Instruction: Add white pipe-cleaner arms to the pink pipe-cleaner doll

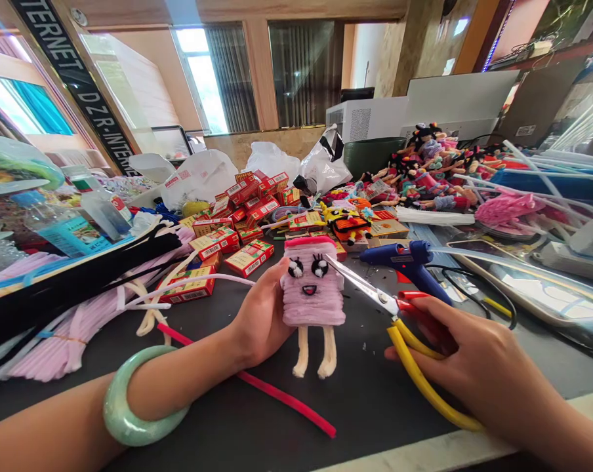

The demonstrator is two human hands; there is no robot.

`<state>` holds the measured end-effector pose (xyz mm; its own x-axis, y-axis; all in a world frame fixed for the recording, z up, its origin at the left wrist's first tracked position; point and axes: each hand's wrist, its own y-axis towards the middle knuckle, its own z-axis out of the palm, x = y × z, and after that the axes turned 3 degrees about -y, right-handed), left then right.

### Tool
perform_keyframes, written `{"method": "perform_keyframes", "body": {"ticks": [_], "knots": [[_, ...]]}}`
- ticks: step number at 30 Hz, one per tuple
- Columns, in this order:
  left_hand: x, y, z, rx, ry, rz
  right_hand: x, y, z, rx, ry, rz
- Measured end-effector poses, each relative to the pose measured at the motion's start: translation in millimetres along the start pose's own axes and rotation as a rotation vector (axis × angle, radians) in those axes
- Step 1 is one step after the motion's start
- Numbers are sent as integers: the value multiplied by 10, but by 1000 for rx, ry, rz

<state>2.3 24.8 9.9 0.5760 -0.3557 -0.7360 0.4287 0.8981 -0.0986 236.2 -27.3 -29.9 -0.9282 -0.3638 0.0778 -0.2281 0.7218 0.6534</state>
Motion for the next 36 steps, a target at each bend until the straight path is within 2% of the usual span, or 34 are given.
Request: {"method": "perform_keyframes", "body": {"ticks": [6,15,21,28,36], "knots": [[-30,-11,87,-155,20,17,12,8,-7,7,12,9],[-22,-11,100,-259,72,23,-2,-5,-9,11,8,-3],[-5,56,53,-380,119,120,-4,-4,-10,28,34,23],[51,93,-58,-404,186,263,-8,0,-2,48,69,51],[49,127,-53,-410,222,284,9,9,-16,37,67,54]]}}
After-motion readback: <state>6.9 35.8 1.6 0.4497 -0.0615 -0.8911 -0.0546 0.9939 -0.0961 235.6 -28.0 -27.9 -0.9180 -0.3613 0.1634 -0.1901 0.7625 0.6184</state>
